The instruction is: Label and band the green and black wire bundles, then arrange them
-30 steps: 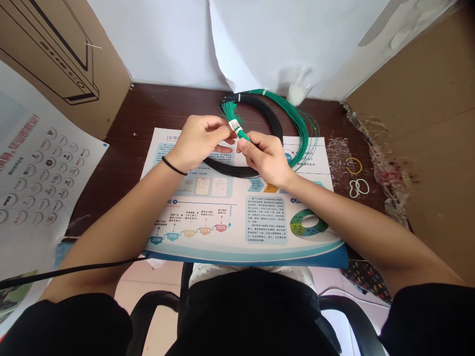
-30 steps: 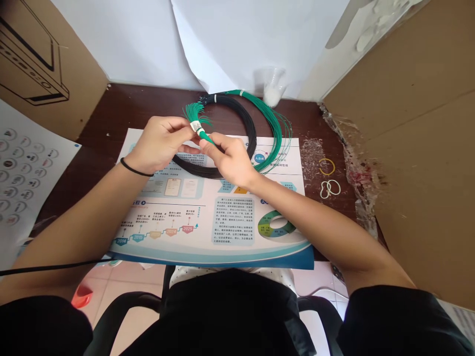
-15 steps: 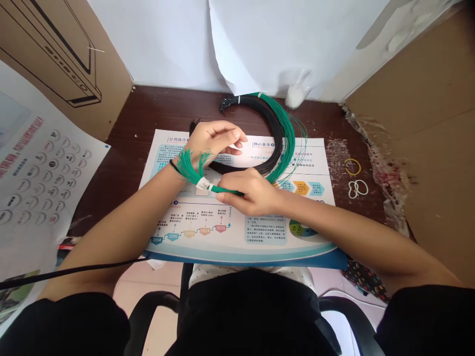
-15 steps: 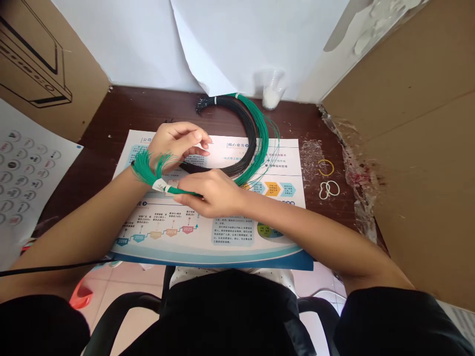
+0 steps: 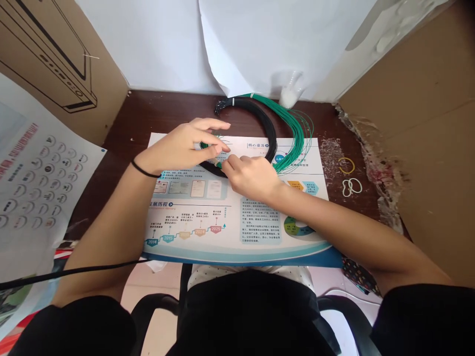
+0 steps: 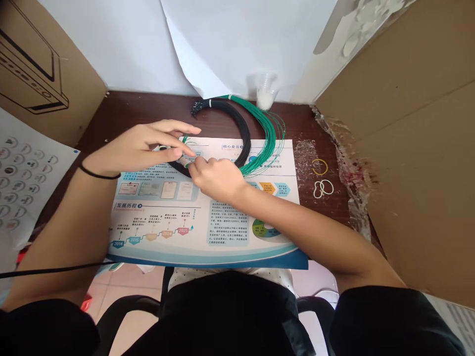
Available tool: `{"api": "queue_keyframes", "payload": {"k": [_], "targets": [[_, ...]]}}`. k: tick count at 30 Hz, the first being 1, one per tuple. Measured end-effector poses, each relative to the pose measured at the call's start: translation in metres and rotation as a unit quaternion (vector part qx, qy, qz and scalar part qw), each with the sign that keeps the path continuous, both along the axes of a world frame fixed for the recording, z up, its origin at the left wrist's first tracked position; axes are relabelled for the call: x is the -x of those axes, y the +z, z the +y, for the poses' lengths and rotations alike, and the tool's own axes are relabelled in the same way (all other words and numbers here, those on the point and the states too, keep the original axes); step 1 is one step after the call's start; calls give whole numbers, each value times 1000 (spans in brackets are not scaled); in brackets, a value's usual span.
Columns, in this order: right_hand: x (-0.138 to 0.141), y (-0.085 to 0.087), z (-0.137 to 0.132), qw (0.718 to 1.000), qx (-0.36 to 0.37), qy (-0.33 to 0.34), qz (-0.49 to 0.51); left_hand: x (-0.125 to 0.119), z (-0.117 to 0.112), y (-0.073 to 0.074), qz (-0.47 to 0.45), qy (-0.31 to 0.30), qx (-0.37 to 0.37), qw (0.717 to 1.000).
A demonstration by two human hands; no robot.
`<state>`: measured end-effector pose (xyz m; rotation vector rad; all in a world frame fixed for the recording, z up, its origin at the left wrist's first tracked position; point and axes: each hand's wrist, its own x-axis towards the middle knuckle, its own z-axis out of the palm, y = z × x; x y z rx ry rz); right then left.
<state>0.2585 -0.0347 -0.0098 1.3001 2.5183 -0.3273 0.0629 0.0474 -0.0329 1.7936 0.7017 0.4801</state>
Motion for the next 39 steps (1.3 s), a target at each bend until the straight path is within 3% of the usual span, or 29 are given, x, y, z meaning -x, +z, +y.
{"api": "queue_keyframes", "payload": {"k": [5, 9, 13, 18, 26, 32, 39], "targets": [[1, 6, 5, 999, -23, 7, -27, -13, -1, -18, 158, 27, -95, 982], [-3, 3, 14, 998, -61, 21, -25, -17, -4, -13, 257, 66, -126, 956], [-7, -6, 20, 996, -78, 32, -27, -21, -7, -14, 285, 108, -123, 944], [-5, -10, 18, 998, -63, 18, -16, -21, 0, -24, 242, 82, -59, 965], [-3, -10, 17, 999, -38, -4, -29, -20, 2, -30, 140, 132, -7, 981], [-12, -15, 22, 996, -18, -91, -15, -25, -1, -44, 21, 182, 11, 983], [-14, -11, 27, 983, 38, -159, 80, -26, -2, -49, -52, 198, 49, 978]]}}
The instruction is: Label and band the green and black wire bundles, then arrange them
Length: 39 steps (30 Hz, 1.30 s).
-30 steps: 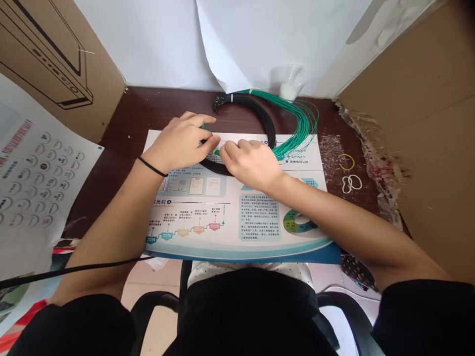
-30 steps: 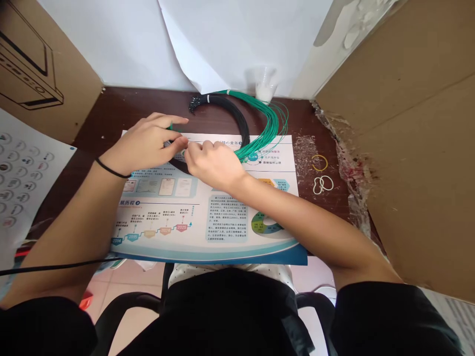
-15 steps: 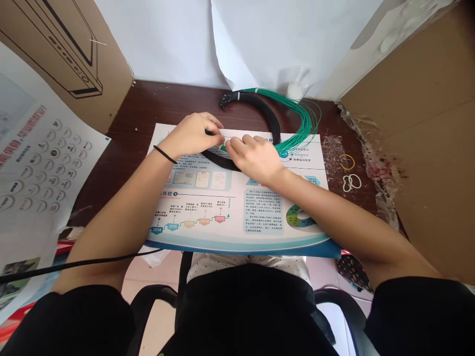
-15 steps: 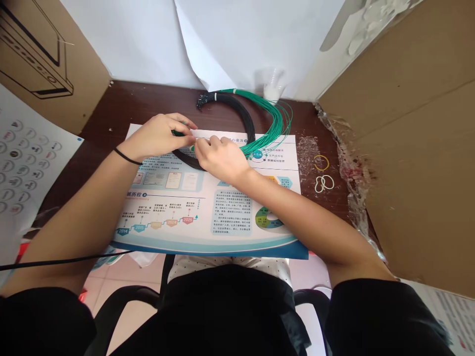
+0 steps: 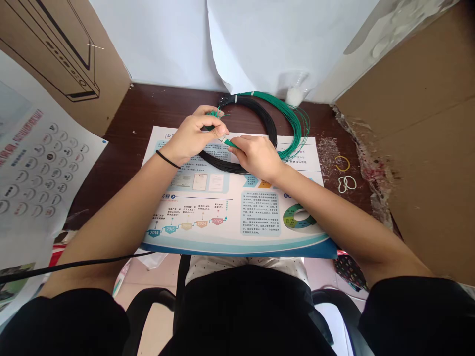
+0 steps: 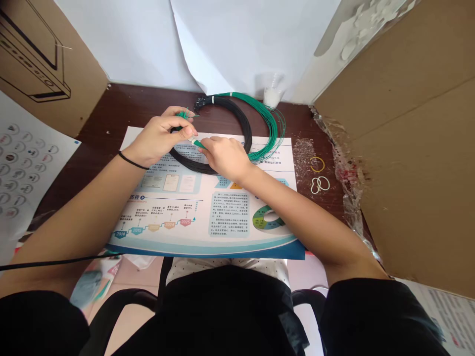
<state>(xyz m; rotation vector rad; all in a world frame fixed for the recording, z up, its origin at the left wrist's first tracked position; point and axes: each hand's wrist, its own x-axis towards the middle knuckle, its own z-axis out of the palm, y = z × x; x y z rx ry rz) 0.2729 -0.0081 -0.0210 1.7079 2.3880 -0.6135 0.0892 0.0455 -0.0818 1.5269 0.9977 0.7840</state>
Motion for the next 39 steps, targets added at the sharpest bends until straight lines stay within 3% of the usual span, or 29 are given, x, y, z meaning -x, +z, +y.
{"api": "queue_keyframes", "payload": {"k": [7, 11, 19, 25, 29, 31, 35, 39], "targets": [[-1, -5, 3, 996, 14, -31, 88, 1, 0, -8, -43, 6, -1, 999], [-4, -11, 5, 993, 25, -43, 106, 4, 2, -7, -99, 13, 38, 994], [-9, -15, 5, 983, 3, -82, 167, 17, 8, 1, -147, -52, 54, 986], [-15, -12, 10, 938, 40, -178, 293, 24, 12, 7, -64, -55, -24, 996], [-20, -15, 14, 886, 98, -224, 394, 26, 14, 2, 34, -79, -86, 993], [-22, -15, 14, 875, 116, -225, 412, 25, 14, -2, 68, -64, -101, 991], [-18, -9, 8, 933, 54, -166, 315, 27, 19, -7, -28, 23, -49, 998], [-11, -7, -1, 979, 5, -130, 159, 36, 28, -5, -165, 131, -9, 978]]}}
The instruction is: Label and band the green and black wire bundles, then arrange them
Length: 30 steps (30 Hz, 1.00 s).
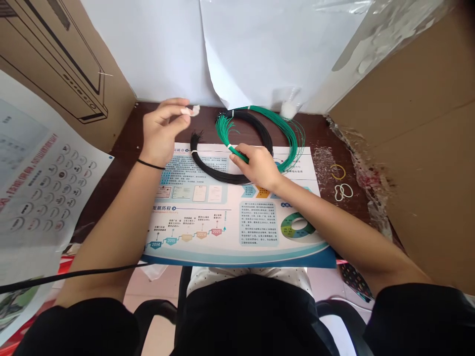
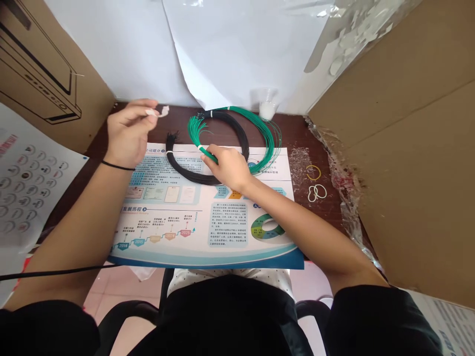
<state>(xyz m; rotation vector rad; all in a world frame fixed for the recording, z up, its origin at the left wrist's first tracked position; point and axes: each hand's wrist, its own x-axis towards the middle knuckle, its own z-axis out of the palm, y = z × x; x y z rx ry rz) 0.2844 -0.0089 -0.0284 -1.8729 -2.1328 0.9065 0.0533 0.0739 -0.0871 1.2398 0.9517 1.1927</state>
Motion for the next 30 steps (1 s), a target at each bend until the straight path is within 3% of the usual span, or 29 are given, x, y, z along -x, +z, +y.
{"api": "queue_keyframes", "payload": {"k": [6, 9, 12, 15, 17, 24, 30], "targets": [[2, -8, -7, 989, -87, 67, -96, 3, -3, 14, -23, 27, 129, 991], [1, -8, -5, 985, -154, 48, -59, -7, -13, 22, -38, -23, 151, 987], [2, -6, -3, 980, -189, -13, 61, -23, -28, 28, -56, -109, 162, 979], [5, -6, -4, 968, -172, -84, 165, -38, -44, 33, -106, -201, 170, 959], [7, -5, -5, 962, -154, -106, 200, -45, -52, 36, -122, -226, 169, 952], [6, -5, -4, 939, -99, -152, 294, -47, -57, 44, -91, -237, 164, 953], [6, -2, -3, 920, -132, -161, 331, -46, -55, 42, -107, -227, 188, 950]]}}
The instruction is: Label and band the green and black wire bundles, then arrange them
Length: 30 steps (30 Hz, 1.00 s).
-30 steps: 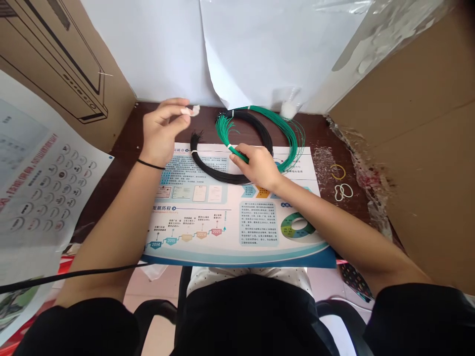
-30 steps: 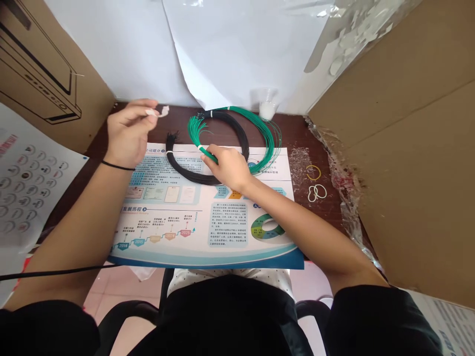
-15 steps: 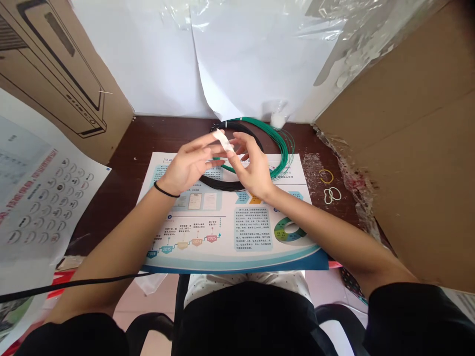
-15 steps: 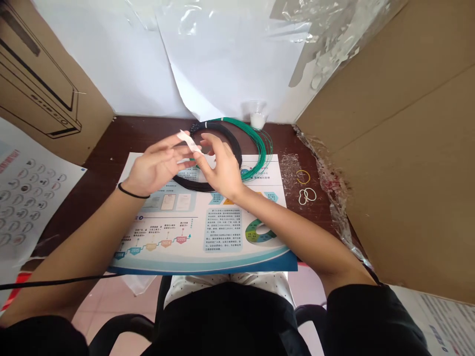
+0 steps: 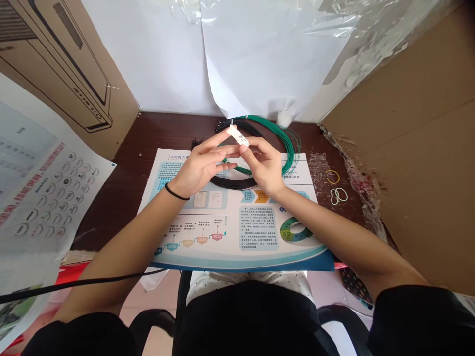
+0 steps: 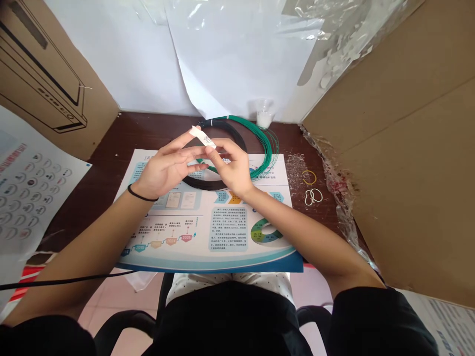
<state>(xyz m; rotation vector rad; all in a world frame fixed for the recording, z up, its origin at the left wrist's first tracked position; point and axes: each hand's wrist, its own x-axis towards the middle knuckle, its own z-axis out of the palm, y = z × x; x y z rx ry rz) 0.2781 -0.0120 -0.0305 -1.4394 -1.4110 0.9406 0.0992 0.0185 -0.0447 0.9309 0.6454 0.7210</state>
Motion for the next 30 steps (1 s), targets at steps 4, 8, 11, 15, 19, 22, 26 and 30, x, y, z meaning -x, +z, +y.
{"api": "queue_keyframes", "payload": {"k": [4, 8, 11, 15, 19, 22, 26, 30], "targets": [[1, 4, 1, 997, 52, -36, 38, -1, -1, -2, 11, 13, -18, 1000], [-1, 5, 5, 986, 121, -48, 101, -1, -2, -4, 32, 32, -38, 998], [-4, 3, 7, 989, 107, -52, 88, -1, -2, -3, 27, 28, -40, 998], [-10, 4, 15, 997, 35, -46, 46, -4, -4, 5, 23, 23, 19, 999], [-40, 20, 44, 992, -37, -115, -36, -6, -3, 15, 90, 61, 130, 985], [-89, 37, 73, 979, -4, -188, -83, -4, 1, 16, 132, 122, 155, 971], [-161, 39, 89, 941, 168, -251, -155, -4, 4, 15, 146, 136, 147, 969], [-196, 29, 79, 913, 286, -246, -155, -8, -1, 17, 158, 108, 128, 973]]}}
